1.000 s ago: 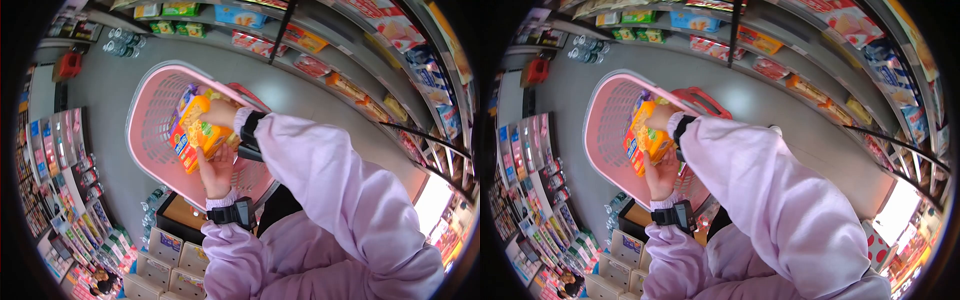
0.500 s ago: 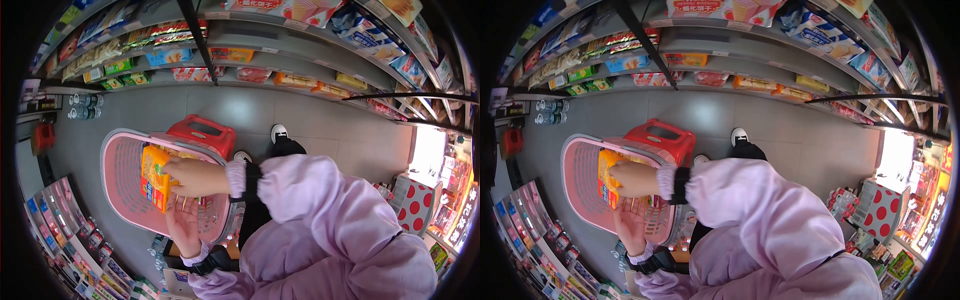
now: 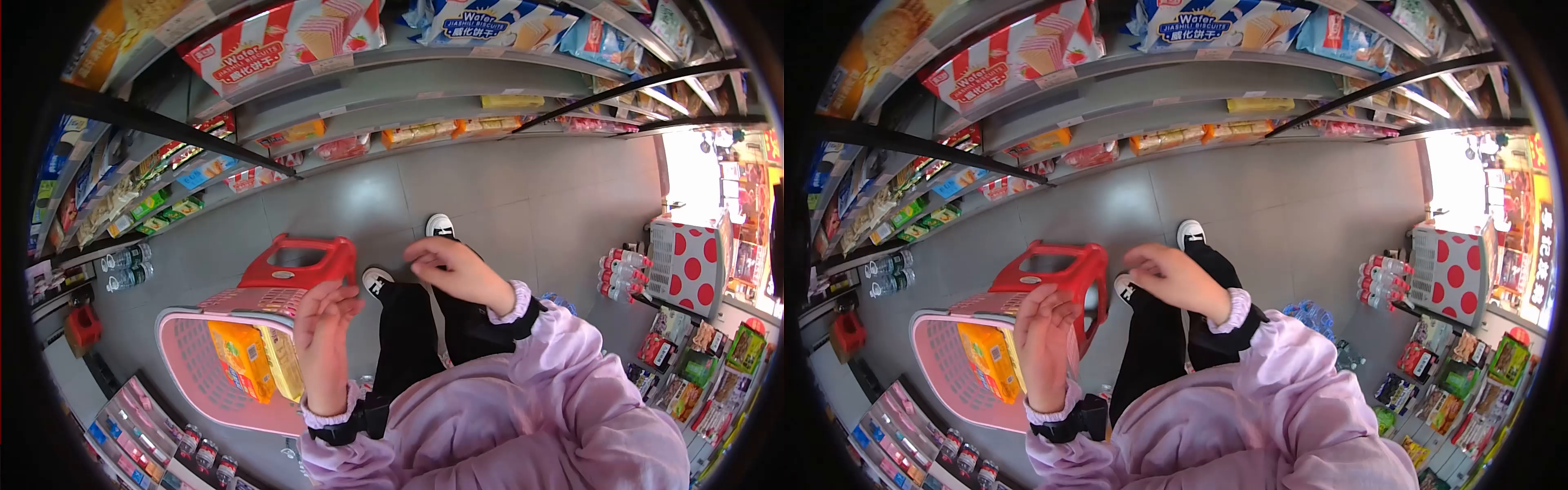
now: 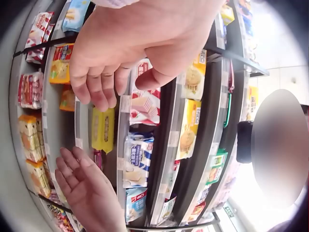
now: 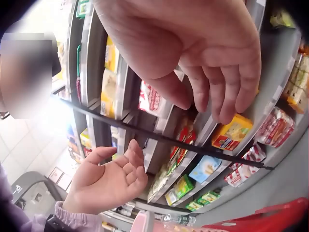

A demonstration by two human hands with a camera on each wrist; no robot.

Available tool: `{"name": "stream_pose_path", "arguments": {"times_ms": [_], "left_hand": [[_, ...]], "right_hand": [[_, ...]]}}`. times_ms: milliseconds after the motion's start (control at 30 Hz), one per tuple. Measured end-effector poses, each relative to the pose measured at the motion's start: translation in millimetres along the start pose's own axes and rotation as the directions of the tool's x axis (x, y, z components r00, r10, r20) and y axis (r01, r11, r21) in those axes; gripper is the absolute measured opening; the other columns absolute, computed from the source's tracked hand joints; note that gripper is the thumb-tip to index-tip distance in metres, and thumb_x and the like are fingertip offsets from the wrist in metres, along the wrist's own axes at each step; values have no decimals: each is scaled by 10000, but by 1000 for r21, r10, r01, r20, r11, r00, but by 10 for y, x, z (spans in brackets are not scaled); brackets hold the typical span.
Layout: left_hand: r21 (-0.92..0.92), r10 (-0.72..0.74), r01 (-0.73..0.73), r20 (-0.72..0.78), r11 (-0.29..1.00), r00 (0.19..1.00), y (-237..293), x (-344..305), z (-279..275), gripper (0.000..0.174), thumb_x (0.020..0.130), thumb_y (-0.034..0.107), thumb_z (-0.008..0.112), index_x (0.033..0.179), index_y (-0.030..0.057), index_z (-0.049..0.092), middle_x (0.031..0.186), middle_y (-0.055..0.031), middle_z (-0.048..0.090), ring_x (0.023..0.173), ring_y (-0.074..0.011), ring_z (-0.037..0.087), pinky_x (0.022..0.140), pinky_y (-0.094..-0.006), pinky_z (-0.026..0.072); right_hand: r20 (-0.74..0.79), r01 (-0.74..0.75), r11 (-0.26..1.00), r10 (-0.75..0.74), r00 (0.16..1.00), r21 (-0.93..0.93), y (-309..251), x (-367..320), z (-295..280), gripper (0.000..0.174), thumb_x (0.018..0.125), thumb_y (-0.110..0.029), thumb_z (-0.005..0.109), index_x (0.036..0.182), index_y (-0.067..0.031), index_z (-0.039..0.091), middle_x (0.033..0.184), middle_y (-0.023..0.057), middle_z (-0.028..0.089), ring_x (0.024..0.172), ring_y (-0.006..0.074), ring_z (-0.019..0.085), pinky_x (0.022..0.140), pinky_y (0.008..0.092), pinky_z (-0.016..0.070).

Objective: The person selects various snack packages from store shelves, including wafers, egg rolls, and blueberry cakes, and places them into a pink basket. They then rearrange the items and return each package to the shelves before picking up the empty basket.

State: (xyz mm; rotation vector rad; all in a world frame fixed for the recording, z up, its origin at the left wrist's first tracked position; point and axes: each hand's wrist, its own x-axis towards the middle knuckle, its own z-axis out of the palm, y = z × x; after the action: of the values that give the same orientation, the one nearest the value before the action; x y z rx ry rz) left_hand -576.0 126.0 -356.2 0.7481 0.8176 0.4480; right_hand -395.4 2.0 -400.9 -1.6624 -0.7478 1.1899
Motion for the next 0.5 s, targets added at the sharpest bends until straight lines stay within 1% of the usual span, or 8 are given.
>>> {"name": "stream_pose_path", "arguments": {"times_ms": [67,100,167,233,267,367,400,500], "left_hand": [[22,-31,30,19,999,999,-169,180,154,273,886,86,443,1134,-24,469,1041,-152,559,929,-208,551,850,-328,434],[35,-49,48,27,998,998,-255,273,223,269,889,86,442,1133,-23,472,1040,-150,561,929,-203,553,847,-326,439],[48,-114,113,15,992,993,-433,478,338,260,897,103,454,1126,-16,481,1013,-132,568,899,-184,565,833,-317,452],[66,-163,164,-6,984,987,-658,719,427,255,896,110,459,1119,-10,490,1000,-123,572,883,-177,570,831,-314,452],[43,-168,169,-10,985,986,-804,854,438,254,889,114,464,1107,-9,500,984,-114,576,863,-173,575,817,-301,453],[89,-201,203,-35,975,979,-1095,1220,506,258,877,109,460,1099,-13,505,977,-113,580,850,-173,578,804,-293,451],[109,-194,197,-45,974,980,-1194,1337,525,266,867,113,463,1095,-17,503,972,-109,583,832,-171,580,787,-282,449],[149,-178,176,2,973,984,-1422,1704,509,262,878,117,453,1095,-22,494,985,-114,572,854,-175,569,793,-297,450]], "right_hand": [[-64,-50,996,54,996,68,199,-20,-204,231,838,-63,533,1048,34,528,917,89,608,830,140,604,745,254,483],[-64,-135,988,140,988,80,312,-6,-304,229,834,-57,540,1046,29,531,907,73,607,810,119,588,719,245,474],[-127,-80,989,95,987,122,568,73,-439,206,837,-56,541,1025,27,538,889,52,605,783,96,567,698,236,460],[-142,-82,982,107,984,169,810,192,-590,187,841,-53,535,1010,25,543,882,43,602,784,91,559,707,232,451],[-145,-83,978,111,983,190,918,262,-655,177,843,-51,533,1003,24,545,878,38,600,785,88,555,712,230,447],[-182,-84,952,142,973,294,1164,515,-810,149,843,-38,524,976,26,552,871,37,594,794,90,549,733,229,439],[-186,-104,944,168,968,314,1197,598,-854,134,846,-24,510,961,27,553,865,44,593,803,102,550,737,234,439],[-83,-148,948,178,981,282,1424,870,-1014,178,881,-58,472,1019,26,544,939,71,603,872,136,580,812,251,459]]}}
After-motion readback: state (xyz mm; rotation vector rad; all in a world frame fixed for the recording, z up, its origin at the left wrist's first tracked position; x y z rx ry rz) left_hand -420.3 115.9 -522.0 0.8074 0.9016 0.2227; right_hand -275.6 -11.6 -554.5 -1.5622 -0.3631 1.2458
